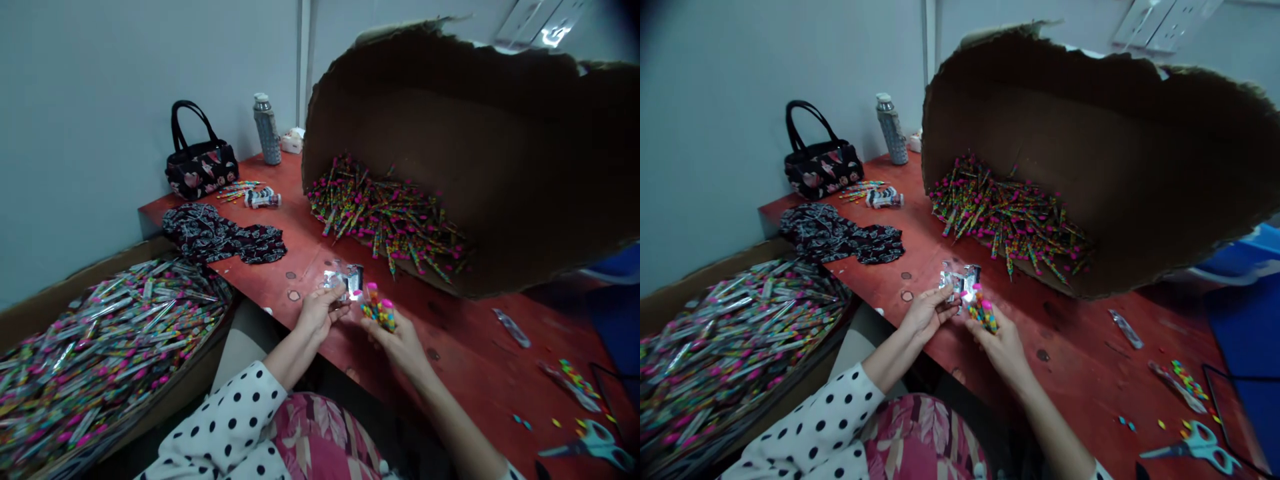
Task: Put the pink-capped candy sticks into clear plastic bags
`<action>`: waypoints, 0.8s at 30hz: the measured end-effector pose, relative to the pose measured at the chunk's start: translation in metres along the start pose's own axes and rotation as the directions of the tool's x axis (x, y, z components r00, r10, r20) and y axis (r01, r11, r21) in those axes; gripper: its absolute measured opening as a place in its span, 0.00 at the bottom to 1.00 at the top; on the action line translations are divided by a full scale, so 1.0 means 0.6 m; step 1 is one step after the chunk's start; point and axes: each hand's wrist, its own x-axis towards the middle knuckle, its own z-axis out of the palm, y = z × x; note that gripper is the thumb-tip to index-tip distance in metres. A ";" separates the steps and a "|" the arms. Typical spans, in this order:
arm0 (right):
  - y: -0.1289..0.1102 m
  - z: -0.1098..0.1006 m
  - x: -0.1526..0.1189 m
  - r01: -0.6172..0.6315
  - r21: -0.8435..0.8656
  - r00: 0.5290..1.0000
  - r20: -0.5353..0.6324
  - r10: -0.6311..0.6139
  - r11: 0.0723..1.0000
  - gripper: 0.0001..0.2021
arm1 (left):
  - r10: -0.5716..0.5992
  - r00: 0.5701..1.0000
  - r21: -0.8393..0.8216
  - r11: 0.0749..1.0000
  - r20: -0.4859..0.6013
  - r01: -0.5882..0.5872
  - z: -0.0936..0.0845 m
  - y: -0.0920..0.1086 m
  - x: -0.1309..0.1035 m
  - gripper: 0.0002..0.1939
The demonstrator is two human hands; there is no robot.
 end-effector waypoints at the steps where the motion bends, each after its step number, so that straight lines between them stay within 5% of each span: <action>1: 0.005 0.003 -0.010 -0.015 0.007 1.000 -0.006 0.015 1.000 0.16 | 0.001 1.000 -0.045 0.999 -0.003 -0.001 0.002 -0.001 0.001 0.10; 13: 0.009 0.029 -0.037 0.007 0.030 0.992 -0.129 -0.003 1.000 0.13 | 0.079 0.997 -0.143 0.987 0.005 -0.077 0.041 -0.012 -0.019 0.12; 20: 0.010 0.030 -0.039 0.016 0.053 0.984 -0.180 -0.007 0.998 0.14 | 0.170 0.985 0.013 0.985 0.040 -0.170 0.042 -0.032 -0.035 0.13; 24: 0.003 0.035 -0.029 -0.024 0.247 0.981 -0.181 0.070 0.969 0.17 | 0.183 0.974 0.095 0.976 0.135 -0.197 0.039 -0.053 -0.047 0.13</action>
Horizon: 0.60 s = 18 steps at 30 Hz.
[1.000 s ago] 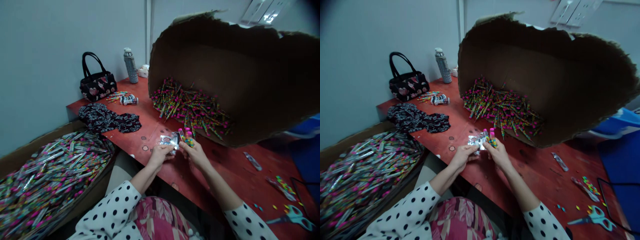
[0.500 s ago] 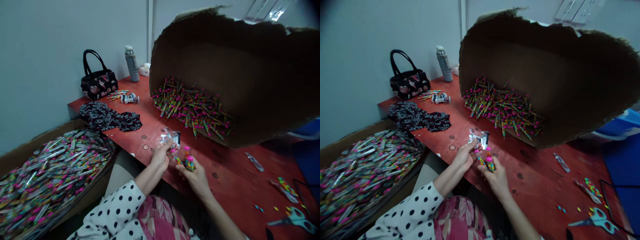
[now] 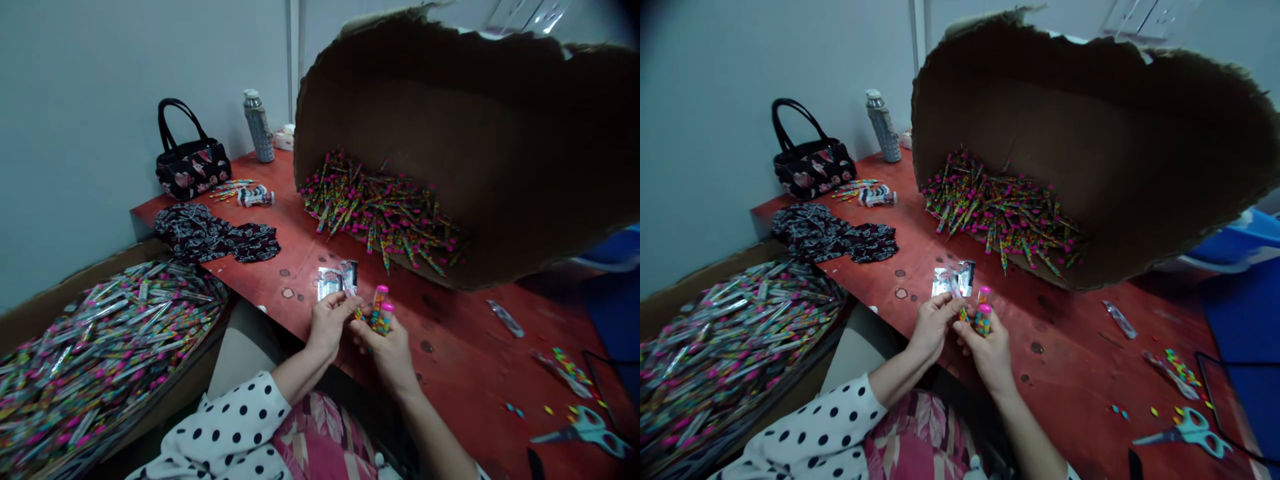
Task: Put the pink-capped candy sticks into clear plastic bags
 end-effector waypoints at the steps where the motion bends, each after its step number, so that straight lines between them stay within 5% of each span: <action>1: -0.001 0.002 0.002 -0.012 0.051 1.000 0.003 0.012 0.999 0.17 | -0.024 0.999 0.016 1.000 0.029 0.024 0.000 -0.002 -0.002 0.13; 4: 0.000 0.004 0.004 -0.048 0.150 0.997 0.072 0.037 0.988 0.18 | -0.061 0.997 0.023 0.998 0.046 0.060 -0.005 0.001 -0.002 0.14; 8: 0.010 0.002 -0.002 -0.108 0.142 0.985 0.152 0.086 0.984 0.18 | 0.028 0.995 -0.015 0.999 -0.095 -0.030 -0.016 0.011 0.003 0.13; 13: 0.017 0.009 0.003 -0.044 0.183 0.997 0.076 0.031 0.982 0.17 | -0.065 0.998 -0.018 0.998 0.014 0.066 -0.014 0.004 -0.011 0.15; 18: 0.011 0.027 0.012 -0.049 0.184 0.996 0.087 0.033 0.982 0.17 | -0.035 0.999 -0.020 0.999 0.003 0.035 -0.010 -0.003 -0.018 0.14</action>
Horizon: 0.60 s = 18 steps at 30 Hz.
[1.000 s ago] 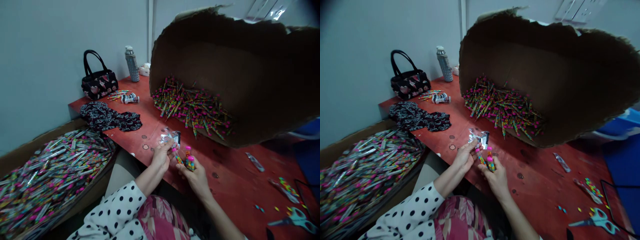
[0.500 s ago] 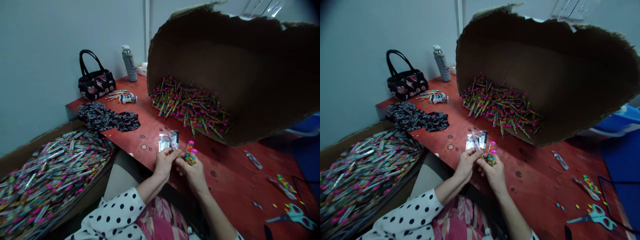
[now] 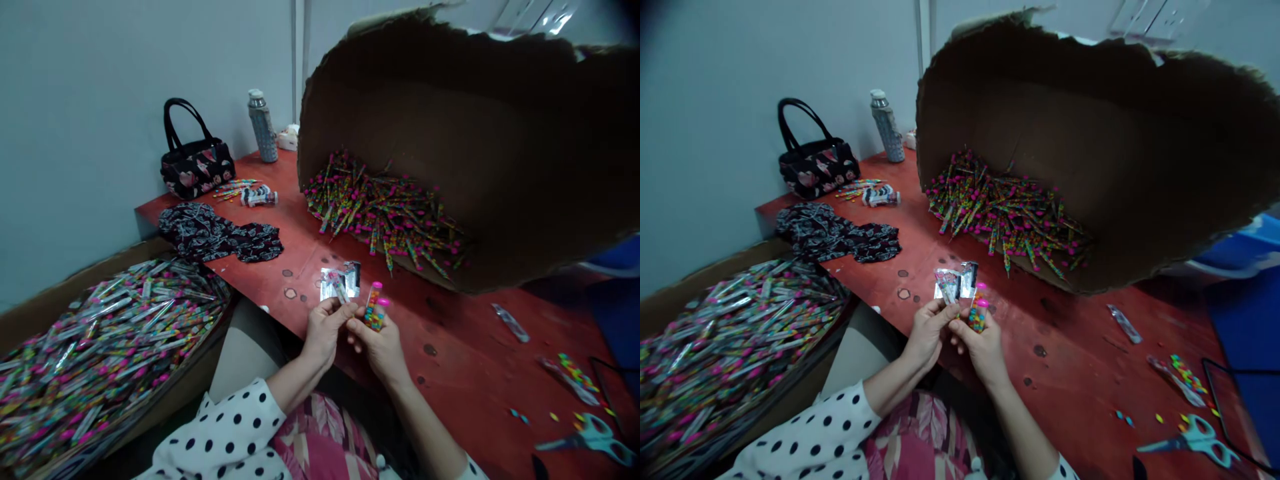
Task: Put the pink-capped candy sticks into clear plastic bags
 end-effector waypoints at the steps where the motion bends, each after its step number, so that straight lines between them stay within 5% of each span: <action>1: 0.000 0.004 0.001 -0.002 -0.004 1.000 0.011 0.002 1.000 0.17 | 0.001 1.000 0.000 1.000 -0.002 -0.001 -0.003 0.004 -0.001 0.14; 5: 0.000 0.005 0.001 -0.009 -0.003 0.998 0.061 0.009 1.000 0.16 | 0.132 0.978 -0.030 0.990 -0.159 -0.139 -0.052 0.063 -0.007 0.14; 7: 0.000 -0.005 0.003 0.005 -0.011 0.998 0.055 -0.004 1.000 0.14 | 0.291 0.899 -0.067 0.942 -0.327 -0.329 -0.093 0.110 -0.011 0.18; 9: -0.002 -0.019 0.006 0.021 -0.045 0.999 0.040 -0.019 0.999 0.14 | 0.448 0.754 -0.068 0.838 -0.481 -0.541 -0.128 0.146 -0.012 0.26; 11: -0.004 -0.032 0.010 0.028 -0.078 0.999 0.021 -0.026 0.997 0.15 | 0.485 0.722 0.022 0.837 -0.494 -0.547 -0.142 0.155 -0.005 0.28; 14: -0.007 -0.043 0.013 0.030 -0.092 0.999 -0.010 -0.031 0.995 0.15 | 0.510 0.839 0.432 0.811 -0.190 -0.396 -0.112 0.121 0.023 0.19; 16: -0.009 -0.048 0.013 0.027 -0.107 0.999 -0.015 -0.029 0.994 0.16 | 0.498 0.857 0.727 0.540 0.131 -0.424 -0.074 0.086 0.052 0.15; 18: -0.013 -0.054 0.012 0.029 -0.135 0.999 -0.014 -0.031 0.990 0.15 | 0.431 0.826 0.852 0.205 0.363 -0.481 -0.040 0.055 0.085 0.14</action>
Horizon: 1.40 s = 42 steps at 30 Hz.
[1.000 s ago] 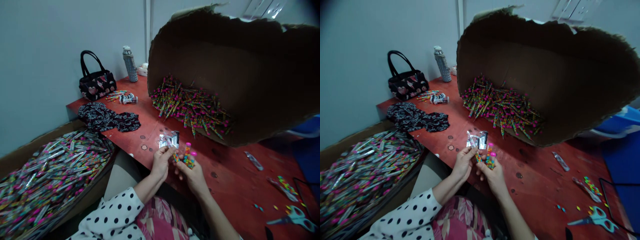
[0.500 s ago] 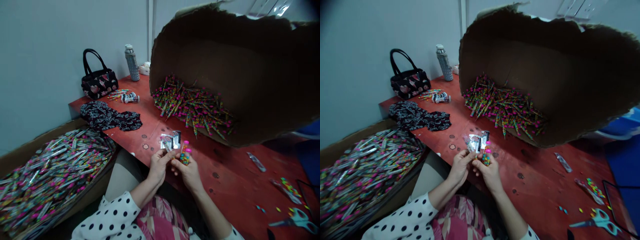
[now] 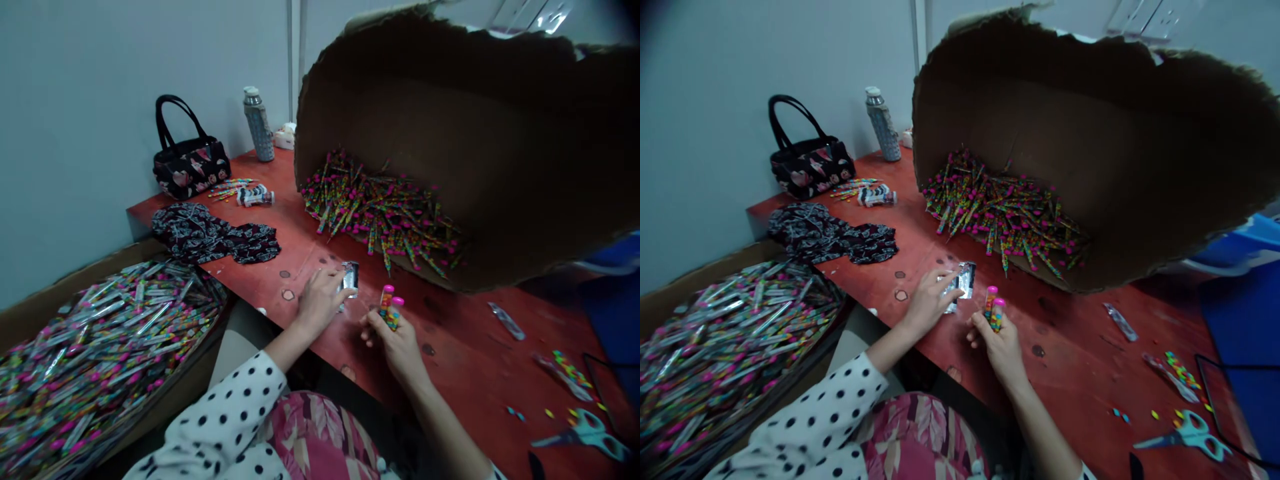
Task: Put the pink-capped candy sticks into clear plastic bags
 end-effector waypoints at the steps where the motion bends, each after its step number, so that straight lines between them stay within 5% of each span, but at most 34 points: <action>1: -0.002 -0.005 0.000 0.002 -0.015 1.000 -0.001 -0.002 1.000 0.15 | 0.043 0.998 0.143 0.988 0.052 -0.050 0.020 0.001 0.012 0.13; 4: -0.013 -0.022 0.004 0.014 -0.053 1.000 -0.008 -0.014 0.999 0.15 | 0.076 0.987 0.424 0.896 0.139 -0.128 0.055 -0.008 0.036 0.09; 8: -0.028 -0.038 0.029 0.021 -0.136 1.000 0.004 -0.021 0.990 0.15 | 0.118 0.981 0.452 0.875 0.153 -0.176 0.065 -0.023 0.041 0.07; 16: -0.027 -0.013 0.102 -0.066 0.059 0.997 -0.044 0.068 0.996 0.17 | 0.215 0.975 0.138 0.965 0.058 -0.221 0.040 0.008 0.003 0.09; 20: -0.036 0.000 0.103 -0.071 0.127 0.995 -0.059 0.079 0.989 0.18 | -0.014 1.000 -0.188 0.982 -0.015 0.011 0.022 0.015 -0.021 0.11; 23: -0.047 0.011 0.098 -0.073 0.101 0.997 -0.004 0.074 0.992 0.18 | -0.288 0.952 -0.457 0.836 0.105 0.303 0.019 0.008 -0.026 0.14; 27: -0.053 0.023 0.093 -0.055 0.015 0.998 0.039 0.054 0.998 0.17 | -0.411 0.839 -0.663 0.522 0.356 0.537 0.023 0.005 -0.024 0.13; 35: -0.019 0.008 0.011 0.056 -0.242 0.995 0.090 -0.035 0.969 0.19 | -0.616 0.717 -0.863 0.113 0.327 0.491 0.009 0.010 -0.017 0.11; 42: 0.009 0.012 -0.037 0.178 -0.498 0.983 0.136 -0.127 0.849 0.17 | -0.621 0.704 -0.901 -0.010 0.346 0.434 0.021 0.018 -0.016 0.10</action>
